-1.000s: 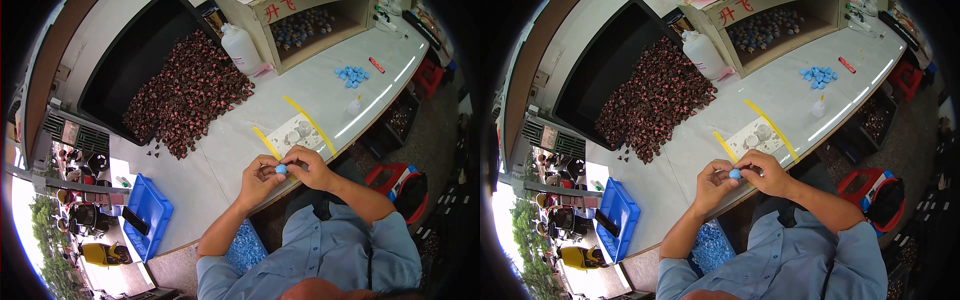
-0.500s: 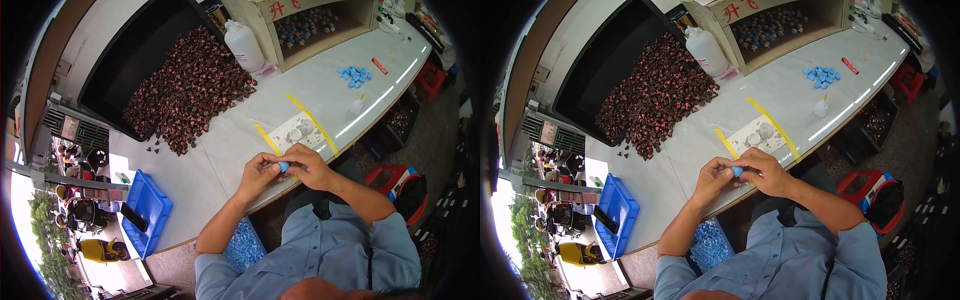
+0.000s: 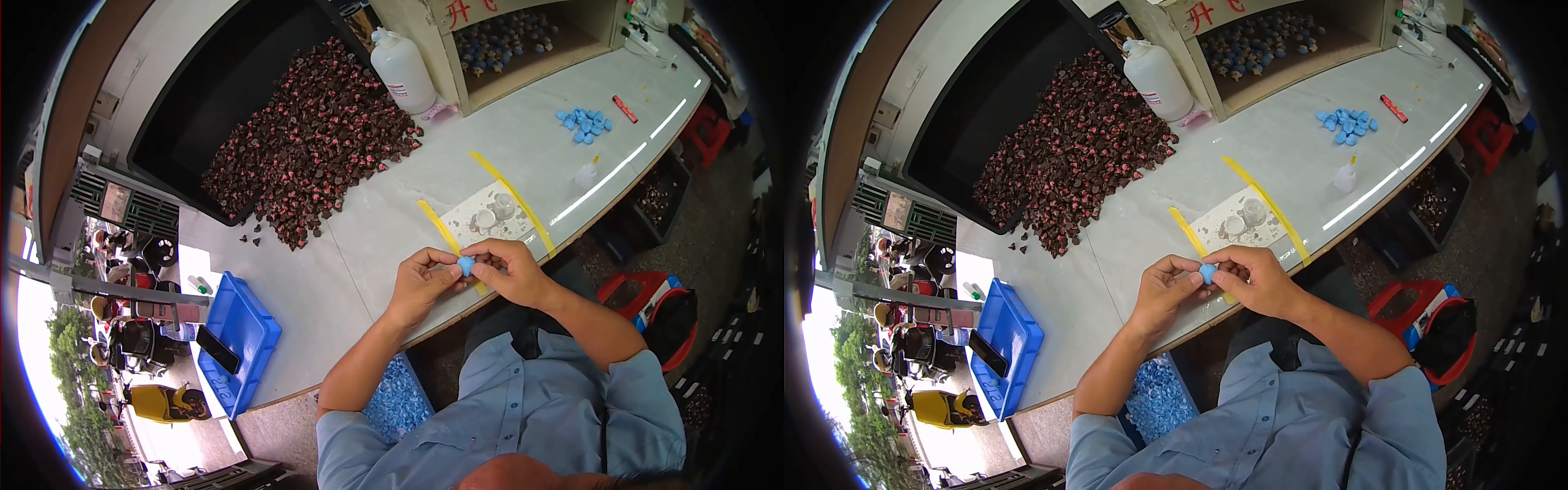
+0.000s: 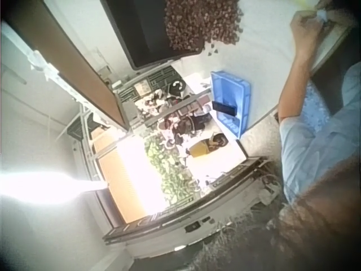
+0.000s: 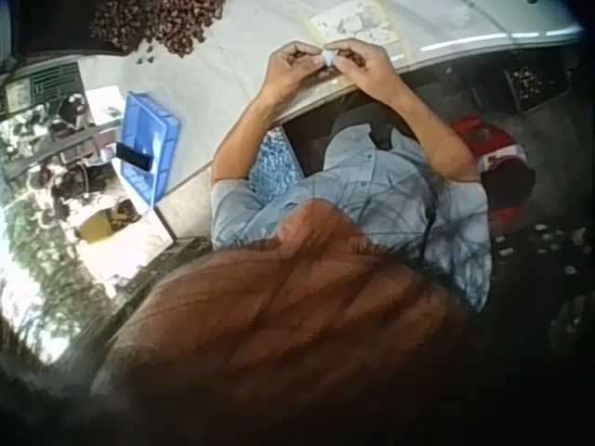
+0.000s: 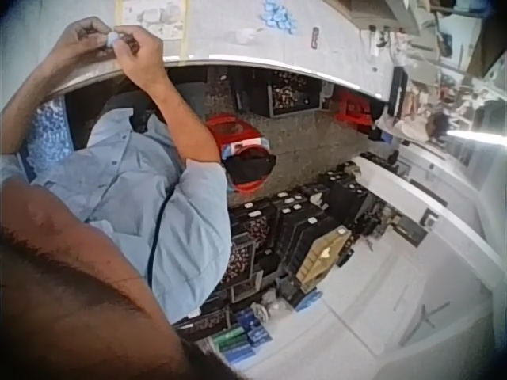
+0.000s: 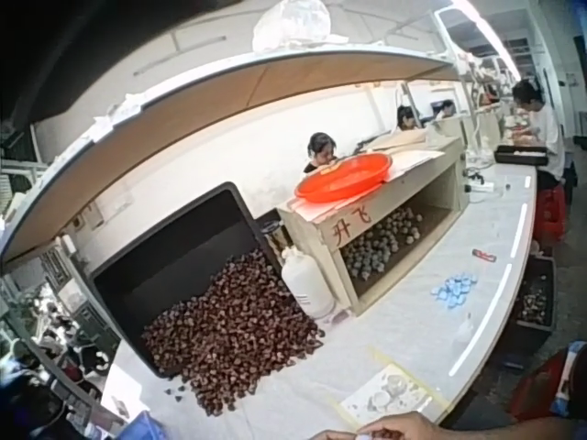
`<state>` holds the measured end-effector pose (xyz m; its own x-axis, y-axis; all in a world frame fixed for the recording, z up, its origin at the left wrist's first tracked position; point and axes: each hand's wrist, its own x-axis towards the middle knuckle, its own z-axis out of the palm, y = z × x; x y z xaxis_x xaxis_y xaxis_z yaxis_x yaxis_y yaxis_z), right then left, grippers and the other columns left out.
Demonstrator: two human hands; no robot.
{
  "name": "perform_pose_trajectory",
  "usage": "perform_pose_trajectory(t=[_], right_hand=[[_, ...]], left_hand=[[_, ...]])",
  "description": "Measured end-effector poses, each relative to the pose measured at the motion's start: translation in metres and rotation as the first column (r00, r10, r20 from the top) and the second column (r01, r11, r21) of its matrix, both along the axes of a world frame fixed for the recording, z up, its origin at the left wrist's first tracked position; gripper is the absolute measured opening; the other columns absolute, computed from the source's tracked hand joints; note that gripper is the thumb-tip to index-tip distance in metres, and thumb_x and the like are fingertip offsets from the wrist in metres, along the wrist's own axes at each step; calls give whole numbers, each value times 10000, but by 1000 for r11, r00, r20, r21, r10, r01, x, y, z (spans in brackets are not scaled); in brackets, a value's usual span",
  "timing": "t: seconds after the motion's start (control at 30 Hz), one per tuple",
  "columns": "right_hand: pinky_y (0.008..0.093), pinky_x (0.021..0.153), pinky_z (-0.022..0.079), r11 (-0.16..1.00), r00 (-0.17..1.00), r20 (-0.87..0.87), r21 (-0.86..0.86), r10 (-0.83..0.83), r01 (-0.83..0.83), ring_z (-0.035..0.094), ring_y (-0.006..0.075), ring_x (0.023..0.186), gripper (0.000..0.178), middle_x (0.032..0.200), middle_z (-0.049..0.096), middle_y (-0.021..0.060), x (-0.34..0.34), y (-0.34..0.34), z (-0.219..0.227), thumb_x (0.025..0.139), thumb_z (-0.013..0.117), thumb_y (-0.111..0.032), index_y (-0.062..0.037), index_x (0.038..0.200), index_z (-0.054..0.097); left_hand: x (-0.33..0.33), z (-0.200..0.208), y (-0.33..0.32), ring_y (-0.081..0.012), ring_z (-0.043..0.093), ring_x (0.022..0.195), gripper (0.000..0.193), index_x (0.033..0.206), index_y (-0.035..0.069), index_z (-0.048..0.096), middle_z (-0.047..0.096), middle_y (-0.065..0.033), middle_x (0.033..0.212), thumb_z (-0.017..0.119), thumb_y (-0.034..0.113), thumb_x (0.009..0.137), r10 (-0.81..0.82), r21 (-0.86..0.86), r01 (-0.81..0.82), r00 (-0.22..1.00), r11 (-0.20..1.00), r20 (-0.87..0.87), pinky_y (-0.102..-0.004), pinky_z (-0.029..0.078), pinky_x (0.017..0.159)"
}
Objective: The person assembles small blue toy components and pink components by hand, applying glue with a glue applicator and attaching the parts together.
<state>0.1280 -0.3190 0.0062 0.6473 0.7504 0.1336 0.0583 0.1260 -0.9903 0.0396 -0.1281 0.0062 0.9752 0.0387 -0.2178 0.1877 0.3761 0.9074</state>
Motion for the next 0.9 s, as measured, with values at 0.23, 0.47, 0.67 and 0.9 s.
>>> perform_pose_trajectory(t=[0.23, 0.47, 0.67, 0.9], right_hand=[[226, 733, 539, 999, 991, -134, 40, 20, -14, 671, 95, 838, 236, 928, 698, 86, 1, 2, -1, 913, 569, 2, 54, 1136, 624], [222, 696, 528, 1000, 992, -121, -13, 22, -23, 653, 87, 793, 226, 905, 693, 84, 3, 3, 0, 905, 569, 20, 65, 1118, 628], [211, 627, 493, 999, 998, -50, -25, 33, -34, 607, 60, 728, 192, 856, 677, 63, 5, 6, -7, 894, 578, 40, 58, 1077, 634], [209, 640, 493, 996, 999, 18, -89, 30, -28, 608, 56, 746, 171, 873, 686, 59, 5, 9, -8, 889, 572, 53, 58, 1051, 626]], left_hand=[[2, 2, -2, -194, 684, 909, 227, 1088, -37, 555, 660, -154, 1026, 664, 43, 906, -6, -1, 6, 1000, 1000, -3, -256, 568, 758], [1, 1, -2, -182, 683, 895, 233, 1092, -58, 557, 668, -152, 997, 661, 22, 900, -2, 50, 3, 1000, 999, -17, -262, 566, 785], [2, -1, -4, -158, 681, 848, 208, 1051, -84, 572, 676, -157, 956, 666, -8, 883, 30, 161, -21, 998, 987, -50, -262, 566, 798], [3, -6, -7, -118, 665, 803, 180, 1025, -87, 577, 671, -120, 878, 660, -23, 879, 73, 143, -67, 996, 987, -43, -240, 564, 747]])
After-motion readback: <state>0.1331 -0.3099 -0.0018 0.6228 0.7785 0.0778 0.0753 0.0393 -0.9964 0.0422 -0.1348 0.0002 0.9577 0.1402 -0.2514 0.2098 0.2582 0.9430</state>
